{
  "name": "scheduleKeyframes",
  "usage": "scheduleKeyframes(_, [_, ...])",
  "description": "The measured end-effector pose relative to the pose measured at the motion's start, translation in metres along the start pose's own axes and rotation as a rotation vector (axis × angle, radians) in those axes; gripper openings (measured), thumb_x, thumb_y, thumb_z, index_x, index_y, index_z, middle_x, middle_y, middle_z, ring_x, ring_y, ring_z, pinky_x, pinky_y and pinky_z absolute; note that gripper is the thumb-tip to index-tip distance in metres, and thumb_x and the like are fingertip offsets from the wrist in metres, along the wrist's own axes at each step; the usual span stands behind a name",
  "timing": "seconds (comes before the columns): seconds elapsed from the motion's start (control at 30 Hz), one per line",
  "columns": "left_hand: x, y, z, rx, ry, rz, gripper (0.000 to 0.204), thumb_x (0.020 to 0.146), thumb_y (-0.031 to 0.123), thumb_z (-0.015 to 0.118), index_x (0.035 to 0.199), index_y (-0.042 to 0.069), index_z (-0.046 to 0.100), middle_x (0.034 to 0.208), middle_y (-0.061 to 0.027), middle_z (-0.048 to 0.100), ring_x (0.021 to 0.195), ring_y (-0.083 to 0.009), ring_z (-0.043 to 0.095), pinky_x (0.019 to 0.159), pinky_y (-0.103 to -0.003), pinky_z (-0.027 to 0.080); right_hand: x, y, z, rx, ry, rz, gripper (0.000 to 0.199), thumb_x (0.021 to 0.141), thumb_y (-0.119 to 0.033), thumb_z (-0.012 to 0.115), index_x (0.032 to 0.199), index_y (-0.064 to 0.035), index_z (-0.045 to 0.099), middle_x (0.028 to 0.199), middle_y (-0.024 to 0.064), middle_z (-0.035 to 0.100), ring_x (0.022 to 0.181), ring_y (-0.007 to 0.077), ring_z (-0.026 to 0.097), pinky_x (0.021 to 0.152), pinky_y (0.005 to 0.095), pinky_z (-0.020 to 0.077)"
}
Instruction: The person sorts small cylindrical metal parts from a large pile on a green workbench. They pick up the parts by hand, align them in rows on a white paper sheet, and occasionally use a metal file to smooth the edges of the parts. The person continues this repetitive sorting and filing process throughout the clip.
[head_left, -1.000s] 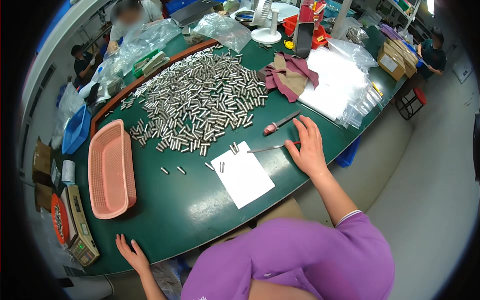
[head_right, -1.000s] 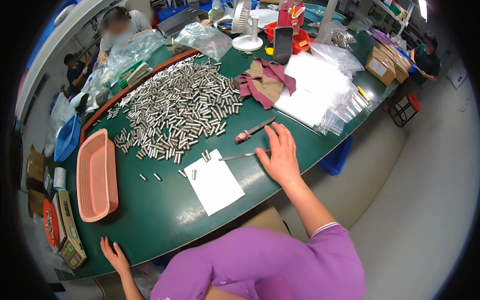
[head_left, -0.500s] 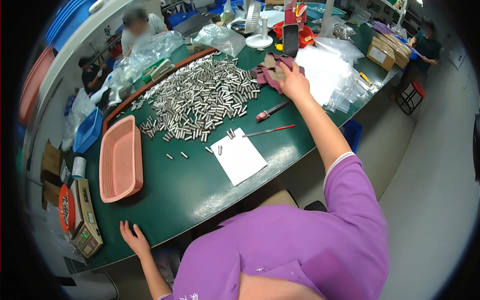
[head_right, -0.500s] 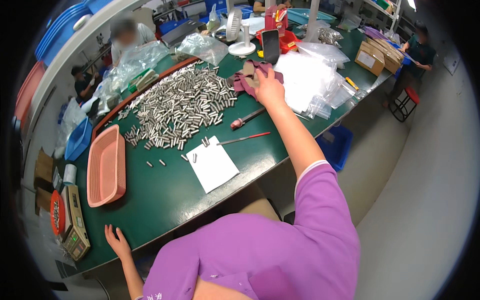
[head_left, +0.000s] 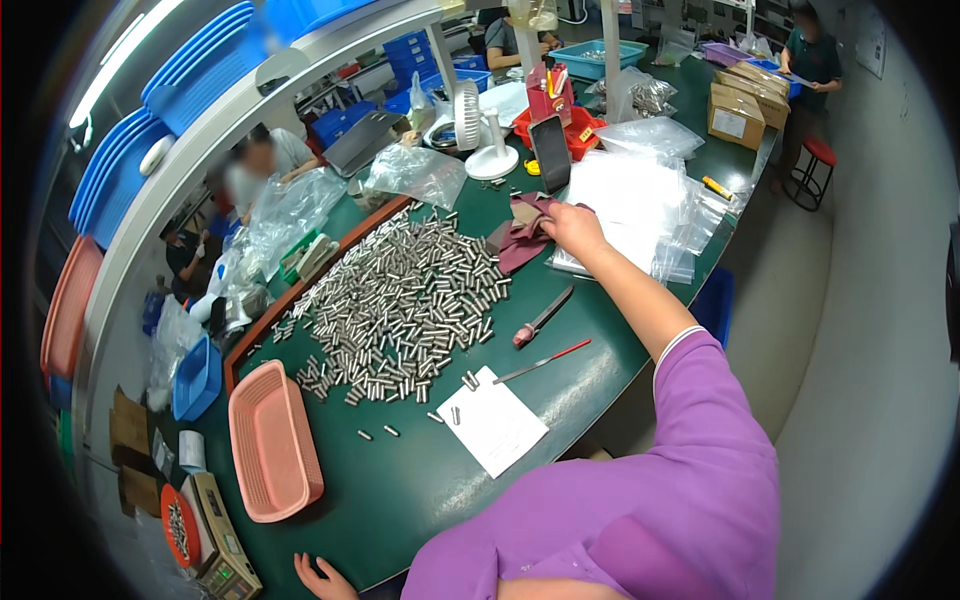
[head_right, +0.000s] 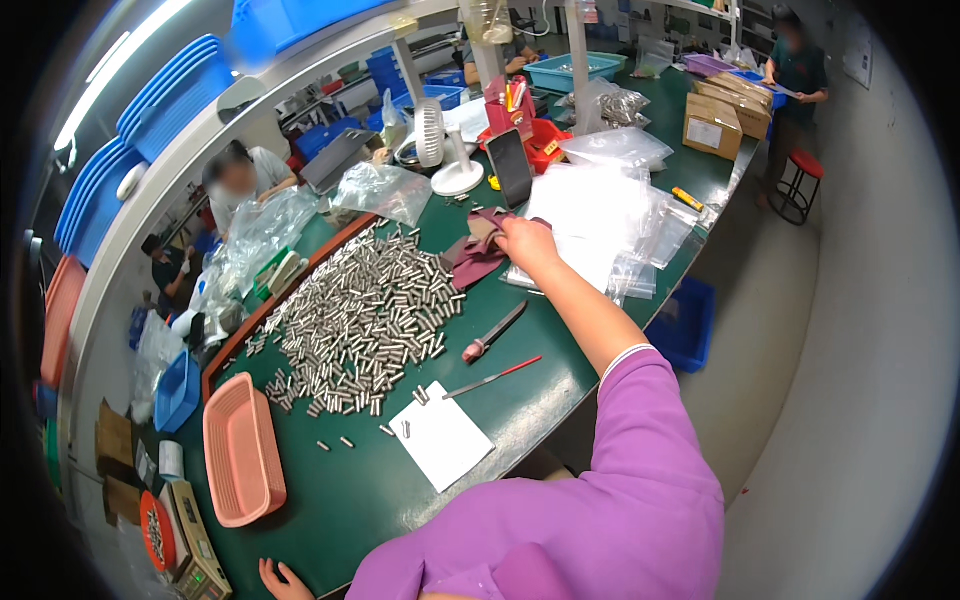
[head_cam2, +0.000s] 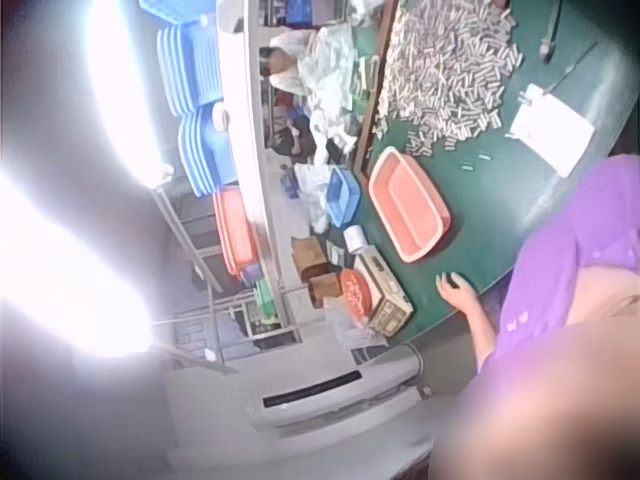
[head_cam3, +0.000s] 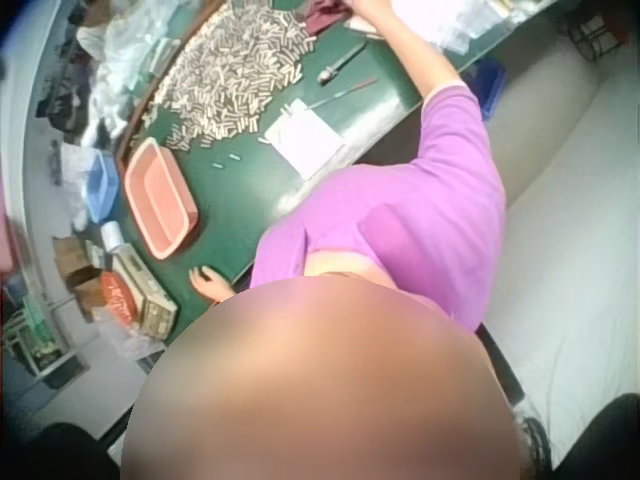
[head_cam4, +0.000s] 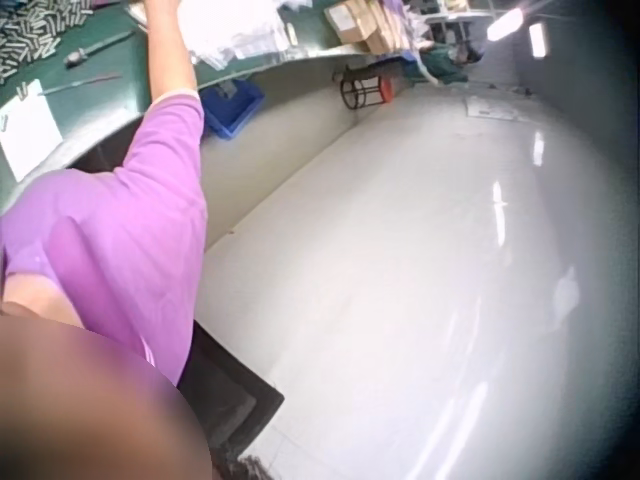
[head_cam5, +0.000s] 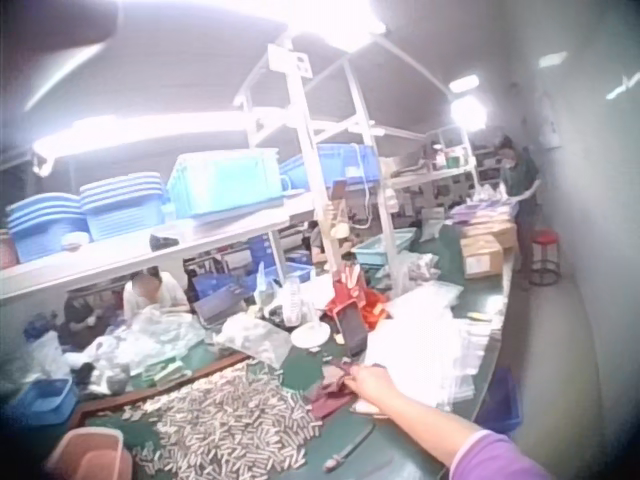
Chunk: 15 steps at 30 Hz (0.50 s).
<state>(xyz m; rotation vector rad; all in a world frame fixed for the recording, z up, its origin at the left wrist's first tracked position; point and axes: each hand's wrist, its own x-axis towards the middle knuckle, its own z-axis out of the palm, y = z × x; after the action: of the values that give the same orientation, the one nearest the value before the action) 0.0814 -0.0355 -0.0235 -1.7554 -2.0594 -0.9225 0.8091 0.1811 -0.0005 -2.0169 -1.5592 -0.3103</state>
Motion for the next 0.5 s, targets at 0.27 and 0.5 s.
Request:
scheduleKeyframes(0.27, [-0.002, -0.001, -0.001, 0.097, -0.020, 0.007, 0.025, 0.095, 0.016, 0.063, 0.104, -0.006, 0.069, 0.122, -0.0229, 0.064, 0.110, -0.0361, 0.061, 0.101, -0.043, 0.047, 0.042, 0.001, -0.033, 0.084, -0.458, -0.051, 0.054, 0.077, -0.036, 0.077, 0.125, -0.0149, 0.063, 0.110, 0.0167, 0.070, 0.102, 0.0341, 0.067, 0.088, 0.0407, 0.0537])
scheduleKeyframes(0.5, [0.007, -0.002, 0.010, 0.100, 0.007, 0.180, 0.019, 0.095, 0.012, 0.064, 0.101, -0.006, 0.069, 0.115, -0.0228, 0.066, 0.103, -0.0356, 0.064, 0.097, -0.043, 0.049, 0.108, 0.040, -0.004, 0.101, 0.132, 0.625, 0.103, 0.058, -0.044, 0.090, 0.142, -0.0080, 0.041, 0.141, 0.0170, 0.045, 0.126, 0.0355, 0.050, 0.104, 0.0435, 0.0443])
